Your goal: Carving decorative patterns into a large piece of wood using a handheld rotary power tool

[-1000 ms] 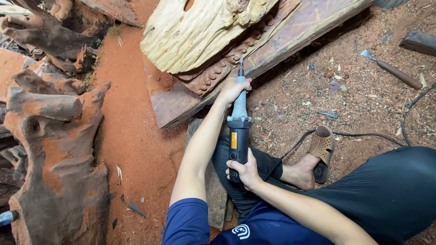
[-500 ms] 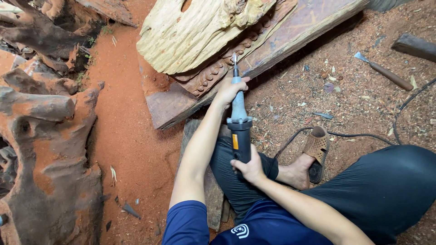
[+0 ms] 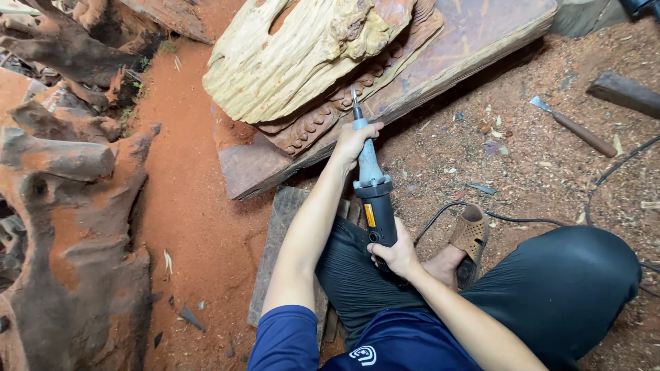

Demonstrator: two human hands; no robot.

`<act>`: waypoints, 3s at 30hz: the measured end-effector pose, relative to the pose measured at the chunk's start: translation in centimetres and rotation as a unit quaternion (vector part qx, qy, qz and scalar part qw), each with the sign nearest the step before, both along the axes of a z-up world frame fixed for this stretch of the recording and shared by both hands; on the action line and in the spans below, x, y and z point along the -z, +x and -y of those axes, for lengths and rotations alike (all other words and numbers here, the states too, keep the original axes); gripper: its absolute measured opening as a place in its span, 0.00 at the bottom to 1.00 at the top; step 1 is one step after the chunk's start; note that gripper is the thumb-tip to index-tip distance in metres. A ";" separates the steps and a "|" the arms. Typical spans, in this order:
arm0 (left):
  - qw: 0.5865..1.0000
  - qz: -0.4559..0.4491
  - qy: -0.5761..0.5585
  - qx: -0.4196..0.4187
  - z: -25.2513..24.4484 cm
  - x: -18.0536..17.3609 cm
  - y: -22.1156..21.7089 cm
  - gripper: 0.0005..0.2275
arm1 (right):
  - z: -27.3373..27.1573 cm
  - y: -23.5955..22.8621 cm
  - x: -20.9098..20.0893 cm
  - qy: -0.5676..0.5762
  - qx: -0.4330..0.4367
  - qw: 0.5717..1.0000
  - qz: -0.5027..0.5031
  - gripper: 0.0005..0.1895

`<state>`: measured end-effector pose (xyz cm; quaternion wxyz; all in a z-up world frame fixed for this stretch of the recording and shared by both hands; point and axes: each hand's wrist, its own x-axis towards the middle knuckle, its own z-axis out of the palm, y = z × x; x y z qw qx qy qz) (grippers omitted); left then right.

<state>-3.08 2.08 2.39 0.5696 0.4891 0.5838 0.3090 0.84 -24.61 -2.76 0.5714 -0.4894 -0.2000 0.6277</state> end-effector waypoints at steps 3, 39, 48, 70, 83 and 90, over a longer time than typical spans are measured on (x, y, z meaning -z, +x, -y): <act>1.000 -0.014 -0.002 0.008 -0.2 0.1 0.0 0.10 | 0.3 -0.6 -1.8 -0.008 0.010 1.000 -0.009 0.24; 0.998 -0.038 0.011 0.047 0.3 0.0 -0.3 0.17 | 1.2 -0.8 -8.2 -0.078 0.012 0.992 -0.103 0.19; 0.998 -0.002 0.033 0.047 0.5 1.2 -0.6 0.19 | 1.2 -0.3 -6.9 -0.060 -0.001 0.995 -0.086 0.20; 0.995 0.044 0.075 0.041 0.8 3.4 -0.7 0.21 | 1.2 2.0 -0.1 -0.024 -0.031 0.999 -0.013 0.26; 0.995 0.003 0.096 0.002 2.0 2.5 1.1 0.20 | 0.8 6.7 6.9 -0.008 -0.075 0.963 0.259 0.40; 0.997 0.017 0.066 -0.033 1.6 2.4 1.7 0.18 | -0.1 8.4 6.8 0.007 -0.102 0.966 0.236 0.40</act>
